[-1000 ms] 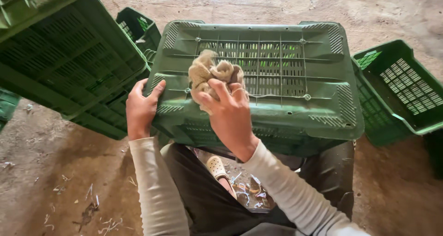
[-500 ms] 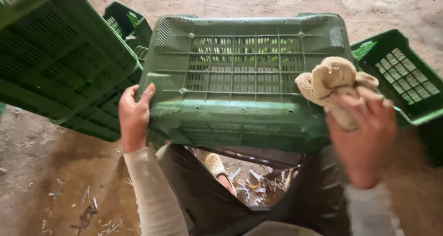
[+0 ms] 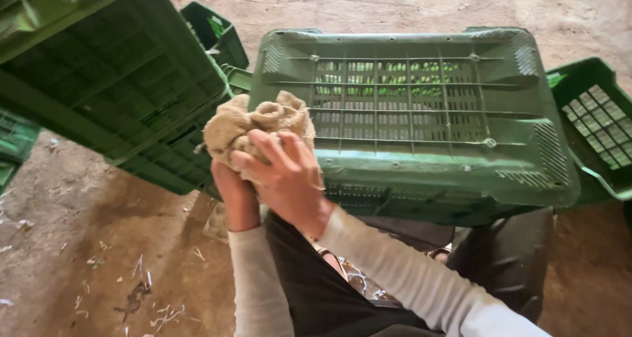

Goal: The person wipes the surfaces of green plastic crates with a cloth. They rotate and flip each crate to clean multiple sides, then place the cleaned crate onto a stack.

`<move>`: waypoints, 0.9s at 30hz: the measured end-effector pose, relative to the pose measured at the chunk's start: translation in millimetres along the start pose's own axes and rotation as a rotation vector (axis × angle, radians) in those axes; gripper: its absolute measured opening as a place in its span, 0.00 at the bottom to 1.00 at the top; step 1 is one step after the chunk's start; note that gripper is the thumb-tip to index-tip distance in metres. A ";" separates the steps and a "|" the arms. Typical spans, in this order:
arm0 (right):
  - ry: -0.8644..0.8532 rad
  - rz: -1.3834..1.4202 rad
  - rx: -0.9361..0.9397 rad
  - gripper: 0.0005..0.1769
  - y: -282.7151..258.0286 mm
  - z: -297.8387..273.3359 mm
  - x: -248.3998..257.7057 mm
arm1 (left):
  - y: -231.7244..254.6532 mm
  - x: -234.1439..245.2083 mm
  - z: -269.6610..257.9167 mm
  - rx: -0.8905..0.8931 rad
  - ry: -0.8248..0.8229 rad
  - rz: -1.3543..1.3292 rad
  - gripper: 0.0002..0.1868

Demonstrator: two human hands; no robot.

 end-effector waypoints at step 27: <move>-0.167 0.099 0.102 0.16 -2.4 17.7 -13.6 | -79.4 -22.2 -19.1 0.191 0.193 -0.937 0.24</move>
Point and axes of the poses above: each hand's wrist, its own z-axis towards the middle knuckle, its own x-axis out of the back of the hand, y = z × x, the point moved 2 cm from there along z, towards the middle knuckle, and after that the axes turned 13 degrees about -y, right-handed, at the moved point
